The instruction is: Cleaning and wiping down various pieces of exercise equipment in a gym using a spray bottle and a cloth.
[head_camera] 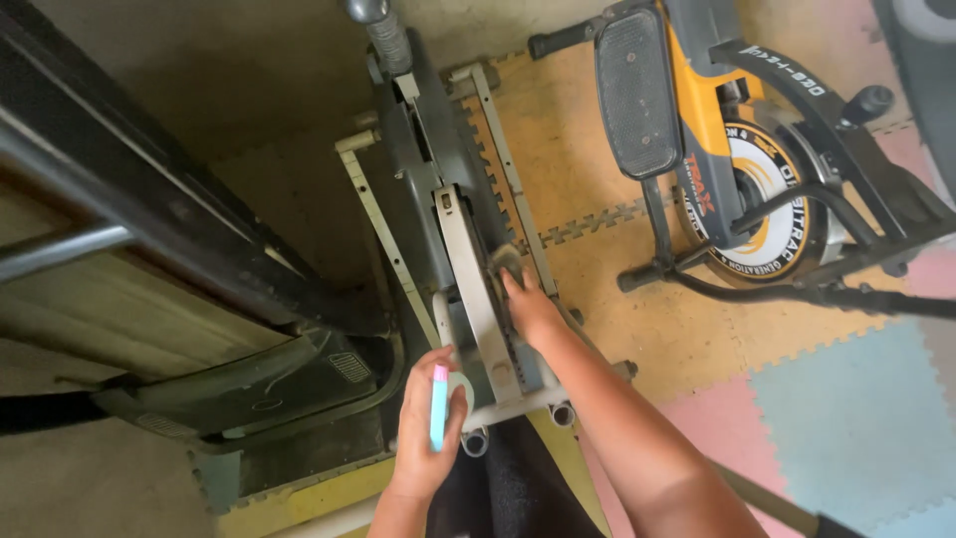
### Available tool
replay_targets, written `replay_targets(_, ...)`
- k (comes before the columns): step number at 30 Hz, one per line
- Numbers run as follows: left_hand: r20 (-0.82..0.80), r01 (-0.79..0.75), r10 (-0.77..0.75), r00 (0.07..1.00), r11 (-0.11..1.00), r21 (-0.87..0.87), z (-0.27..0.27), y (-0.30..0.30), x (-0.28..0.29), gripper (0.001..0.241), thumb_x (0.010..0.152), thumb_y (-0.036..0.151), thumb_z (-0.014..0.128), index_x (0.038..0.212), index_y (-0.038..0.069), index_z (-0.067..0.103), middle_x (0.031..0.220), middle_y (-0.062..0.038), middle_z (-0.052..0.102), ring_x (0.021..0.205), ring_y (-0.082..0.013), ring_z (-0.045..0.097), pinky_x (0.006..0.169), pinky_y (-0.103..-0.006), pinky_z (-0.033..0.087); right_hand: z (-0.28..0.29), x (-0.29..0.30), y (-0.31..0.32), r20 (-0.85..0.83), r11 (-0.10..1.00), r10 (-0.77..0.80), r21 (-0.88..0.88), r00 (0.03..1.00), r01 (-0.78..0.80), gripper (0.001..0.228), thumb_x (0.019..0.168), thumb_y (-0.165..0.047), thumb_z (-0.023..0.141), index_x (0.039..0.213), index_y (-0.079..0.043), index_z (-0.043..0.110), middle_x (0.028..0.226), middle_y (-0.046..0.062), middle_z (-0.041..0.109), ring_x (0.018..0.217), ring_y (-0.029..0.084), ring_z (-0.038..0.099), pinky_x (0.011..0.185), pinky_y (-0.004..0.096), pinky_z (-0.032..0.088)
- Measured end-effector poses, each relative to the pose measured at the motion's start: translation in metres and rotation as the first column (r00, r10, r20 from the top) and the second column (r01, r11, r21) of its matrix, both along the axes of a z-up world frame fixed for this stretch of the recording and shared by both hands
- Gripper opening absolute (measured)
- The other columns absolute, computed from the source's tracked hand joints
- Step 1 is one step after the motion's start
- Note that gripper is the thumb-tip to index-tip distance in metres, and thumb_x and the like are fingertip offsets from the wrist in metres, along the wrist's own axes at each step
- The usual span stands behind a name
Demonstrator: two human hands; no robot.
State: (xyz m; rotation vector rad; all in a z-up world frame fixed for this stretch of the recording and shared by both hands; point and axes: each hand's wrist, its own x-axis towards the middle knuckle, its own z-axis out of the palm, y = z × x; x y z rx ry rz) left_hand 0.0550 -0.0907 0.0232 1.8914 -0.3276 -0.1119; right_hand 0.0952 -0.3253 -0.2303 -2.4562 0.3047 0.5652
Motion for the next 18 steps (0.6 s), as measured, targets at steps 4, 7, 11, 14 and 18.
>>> replay_targets(4, -0.157, -0.008, 0.014, 0.988, 0.999, 0.037, -0.002, 0.013, -0.001, 0.041, 0.091, 0.002, 0.065, 0.130, 0.006, 0.057, 0.116, -0.012, 0.065, 0.094, -0.0247, 0.067, 0.084, -0.0342, 0.055, 0.064, -0.057, 0.010, 0.040, 0.999, 0.007, -0.049, 0.999, -0.005, 0.074, 0.094, -0.001, 0.048, 0.161, -0.026, 0.027, 0.165, 0.030, 0.021, 0.131, 0.047, 0.052, 0.103, 0.046, 0.051)
replay_targets(7, -0.151, -0.004, 0.003, 0.988, 1.000, -0.003, -0.008, 0.024, 0.002, 0.044, 0.091, 0.004, 0.068, 0.133, 0.008, 0.056, 0.112, -0.009, 0.067, 0.096, -0.0211, 0.067, 0.078, -0.0322, 0.056, 0.082, -0.093, 0.012, -0.050, 0.998, -0.001, -0.067, 0.999, -0.002, 0.083, 0.087, 0.005, 0.045, 0.162, -0.026, 0.024, 0.167, 0.026, 0.018, 0.128, 0.046, 0.055, 0.096, 0.047, 0.053)
replay_targets(11, -0.150, 0.023, -0.028, 0.988, 0.999, -0.040, -0.028, 0.047, -0.002, 0.053, 0.081, 0.008, 0.077, 0.129, 0.009, 0.054, 0.118, -0.010, 0.065, 0.091, -0.0219, 0.066, 0.074, -0.0337, 0.056, 0.091, -0.138, 0.003, 0.029, 0.951, 0.133, -0.285, 0.991, -0.120, 0.076, 0.087, -0.003, 0.058, 0.156, -0.025, 0.038, 0.160, 0.022, 0.034, 0.124, 0.037, 0.061, 0.101, 0.050, 0.048)
replay_targets(14, -0.149, 0.045, -0.044, 0.988, 0.999, 0.007, -0.040, 0.062, -0.003, 0.053, 0.083, 0.007, 0.073, 0.132, 0.010, 0.053, 0.120, -0.011, 0.067, 0.095, -0.0231, 0.069, 0.080, -0.0350, 0.056, 0.114, -0.142, -0.006, 0.076, 0.972, 0.160, -0.186, 0.984, -0.144, 0.058, 0.090, -0.008, 0.062, 0.145, -0.022, 0.053, 0.154, 0.019, 0.047, 0.123, 0.036, 0.061, 0.102, 0.041, 0.050)
replay_targets(18, -0.024, 0.052, -0.051, 0.998, 0.997, 0.051, -0.051, 0.071, -0.005, 0.057, 0.085, 0.002, 0.066, 0.139, 0.006, 0.050, 0.121, -0.018, 0.064, 0.104, -0.0368, 0.066, 0.092, -0.0429, 0.053, 0.157, -0.136, -0.002, -0.153, 0.982, -0.141, 0.106, 0.978, 0.158, 0.035, 0.103, -0.024, 0.056, 0.136, -0.018, 0.065, 0.133, 0.014, 0.072, 0.116, 0.026, 0.070, 0.103, 0.035, 0.052)
